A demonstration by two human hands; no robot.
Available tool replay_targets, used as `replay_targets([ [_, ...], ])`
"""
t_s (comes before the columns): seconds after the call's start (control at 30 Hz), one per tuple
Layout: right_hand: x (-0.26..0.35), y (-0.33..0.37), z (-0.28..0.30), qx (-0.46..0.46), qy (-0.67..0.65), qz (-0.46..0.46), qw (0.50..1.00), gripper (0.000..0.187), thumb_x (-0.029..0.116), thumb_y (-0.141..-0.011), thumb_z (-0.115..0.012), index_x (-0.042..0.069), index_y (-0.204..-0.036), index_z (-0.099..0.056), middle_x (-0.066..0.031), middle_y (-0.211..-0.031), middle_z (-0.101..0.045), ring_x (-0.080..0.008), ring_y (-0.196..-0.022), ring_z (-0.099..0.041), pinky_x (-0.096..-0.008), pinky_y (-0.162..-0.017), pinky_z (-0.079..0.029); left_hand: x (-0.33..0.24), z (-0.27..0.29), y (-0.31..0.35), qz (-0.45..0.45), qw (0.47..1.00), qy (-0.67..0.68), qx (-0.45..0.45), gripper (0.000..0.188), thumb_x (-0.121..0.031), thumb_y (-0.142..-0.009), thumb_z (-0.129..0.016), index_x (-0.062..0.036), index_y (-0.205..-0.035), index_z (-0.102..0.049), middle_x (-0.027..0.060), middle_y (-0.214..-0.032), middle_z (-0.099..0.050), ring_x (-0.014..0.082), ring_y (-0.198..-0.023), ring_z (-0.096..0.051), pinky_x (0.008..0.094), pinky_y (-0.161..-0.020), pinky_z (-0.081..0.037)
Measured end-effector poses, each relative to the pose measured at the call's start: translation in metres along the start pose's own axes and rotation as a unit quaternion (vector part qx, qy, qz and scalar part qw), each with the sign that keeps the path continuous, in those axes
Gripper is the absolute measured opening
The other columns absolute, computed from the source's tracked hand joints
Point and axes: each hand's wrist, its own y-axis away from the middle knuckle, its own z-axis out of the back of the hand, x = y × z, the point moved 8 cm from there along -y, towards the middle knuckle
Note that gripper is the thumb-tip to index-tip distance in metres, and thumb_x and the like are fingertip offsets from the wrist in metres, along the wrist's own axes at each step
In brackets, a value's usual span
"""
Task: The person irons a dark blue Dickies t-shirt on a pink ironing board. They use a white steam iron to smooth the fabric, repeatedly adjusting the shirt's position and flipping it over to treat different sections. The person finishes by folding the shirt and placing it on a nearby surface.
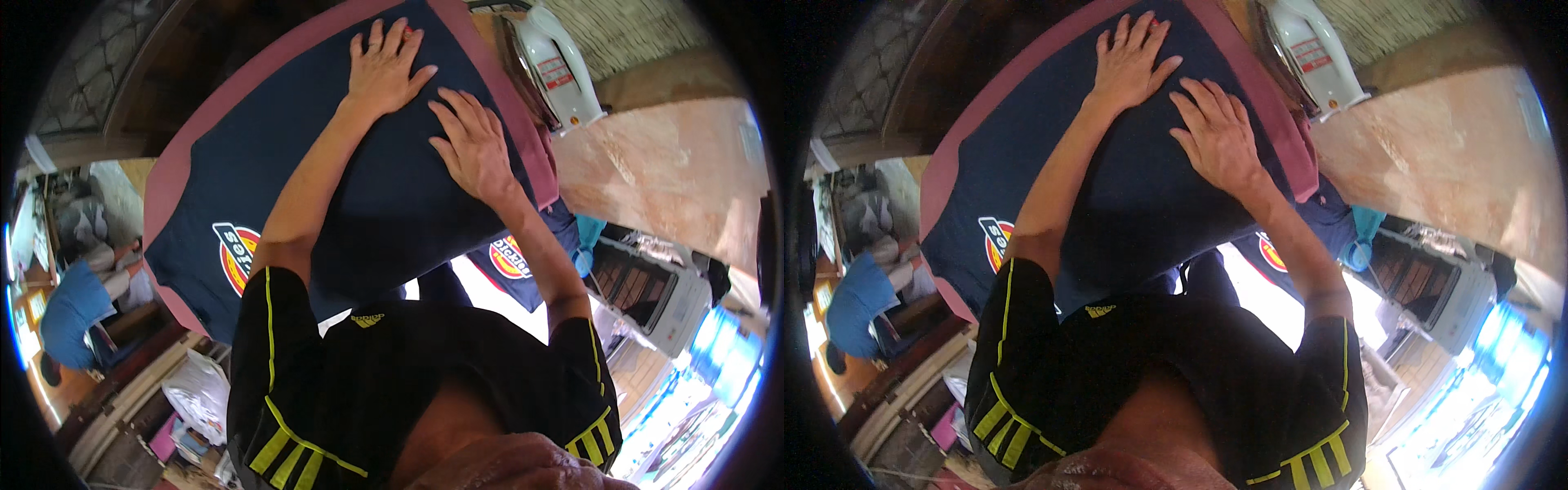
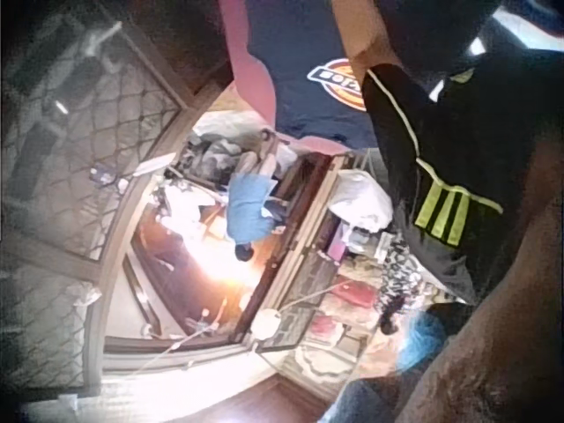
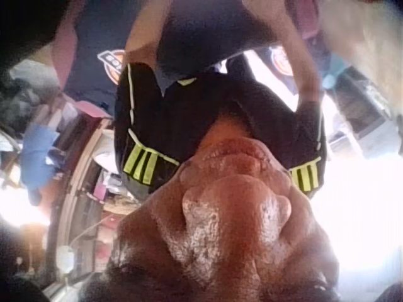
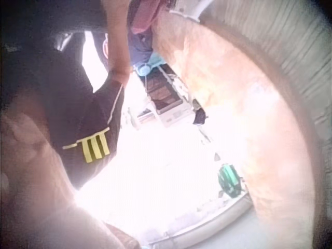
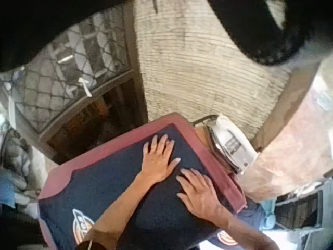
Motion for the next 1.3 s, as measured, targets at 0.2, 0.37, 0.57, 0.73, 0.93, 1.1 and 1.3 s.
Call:
replay_targets([
  [0.2, -0.076, -0.083, -0.025, 0.01, 0.105, 0.086, 0.991, 0.055, 0.033, -0.093, -0.065, 0.003, -0.137, -0.053, -0.0235, -0.142, -0.051, -0.0407, -0.135, -0.046, -0.0505, -0.112, -0.036, 0.022, -0.007, -0.024, 0.075, 0.996, -0.046, -0.011, 0.061, -0.055, -0.096, -0.052, -0.0178, -0.144, -0.051, 0.0134, -0.153, -0.042, 0.0403, -0.142, -0.036, 0.0636, -0.109, -0.028],
  [0.37, -0.143, -0.056, 0.08, -0.129, 0.171, 0.054, 0.975, 0.051, 0.019, -0.092, -0.067, -0.002, -0.136, -0.052, -0.0291, -0.135, -0.054, -0.0462, -0.124, -0.052, -0.0524, -0.105, -0.042, 0.008, 0.051, 0.068, 0.188, 0.982, -0.01, 0.007, 0.068, -0.057, -0.093, -0.056, -0.0148, -0.146, -0.048, 0.0181, -0.155, -0.036, 0.0437, -0.144, -0.03, 0.065, -0.112, -0.024],
  [0.57, -0.256, -0.055, 0.059, 0.06, -0.173, -0.2, 0.963, 0.036, 0.031, -0.101, -0.061, 0.0, -0.121, -0.058, -0.0103, -0.09, -0.063, -0.0156, -0.07, -0.06, -0.0293, -0.06, -0.049, 0.067, 0.096, 0.162, 0.381, 0.917, -0.121, 0.022, 0.078, -0.063, -0.092, -0.053, -0.0097, -0.149, -0.043, 0.0188, -0.159, -0.032, 0.0434, -0.147, -0.026, 0.0655, -0.113, -0.02],
  [0.73, -0.254, -0.065, 0.052, 0.147, -0.325, -0.315, 0.879, 0.029, 0.035, -0.102, -0.061, 0.007, -0.107, -0.06, 0.0026, -0.068, -0.05, -0.0044, -0.047, -0.042, -0.0228, -0.041, -0.032, 0.159, 0.11, 0.206, 0.382, 0.906, -0.179, 0.009, 0.07, -0.057, -0.1, -0.045, -0.0118, -0.152, -0.039, 0.0097, -0.162, -0.033, 0.0314, -0.15, -0.028, 0.0615, -0.116, -0.021],
  [0.93, -0.175, -0.072, 0.098, 0.188, -0.269, -0.275, 0.904, 0.028, 0.034, -0.101, -0.061, 0.008, -0.112, -0.062, 0.0049, -0.067, -0.05, -0.0027, -0.05, -0.042, -0.0221, -0.042, -0.032, 0.231, 0.164, 0.252, 0.326, 0.932, -0.149, -0.046, 0.039, -0.034, -0.102, -0.054, -0.024, -0.14, -0.056, 0.0046, -0.148, -0.05, 0.0304, -0.139, -0.044, 0.0593, -0.11, -0.033],
  [1.1, -0.055, -0.09, 0.056, 0.181, -0.213, -0.118, 0.953, 0.032, 0.028, -0.102, -0.059, 0.003, -0.121, -0.062, -0.0019, -0.081, -0.065, -0.0061, -0.067, -0.057, -0.0242, -0.056, -0.046, 0.25, 0.166, 0.264, 0.348, 0.924, -0.138, -0.076, 0.041, -0.051, -0.09, -0.067, -0.0262, -0.122, -0.07, 0.004, -0.122, -0.062, 0.0326, -0.112, -0.057, 0.0549, -0.093, -0.045],
  [1.3, 0.124, -0.093, -0.039, 0.261, -0.25, -0.02, 0.932, 0.032, 0.032, -0.096, -0.065, 0.001, -0.098, -0.058, -0.0221, -0.081, -0.065, -0.0321, -0.075, -0.069, -0.0434, -0.067, -0.05, 0.271, 0.157, 0.266, 0.406, 0.904, -0.057, -0.121, 0.034, -0.048, -0.088, -0.07, -0.0198, -0.105, -0.077, 0.0057, -0.102, -0.068, 0.0312, -0.104, -0.06, 0.0501, -0.09, -0.046],
])
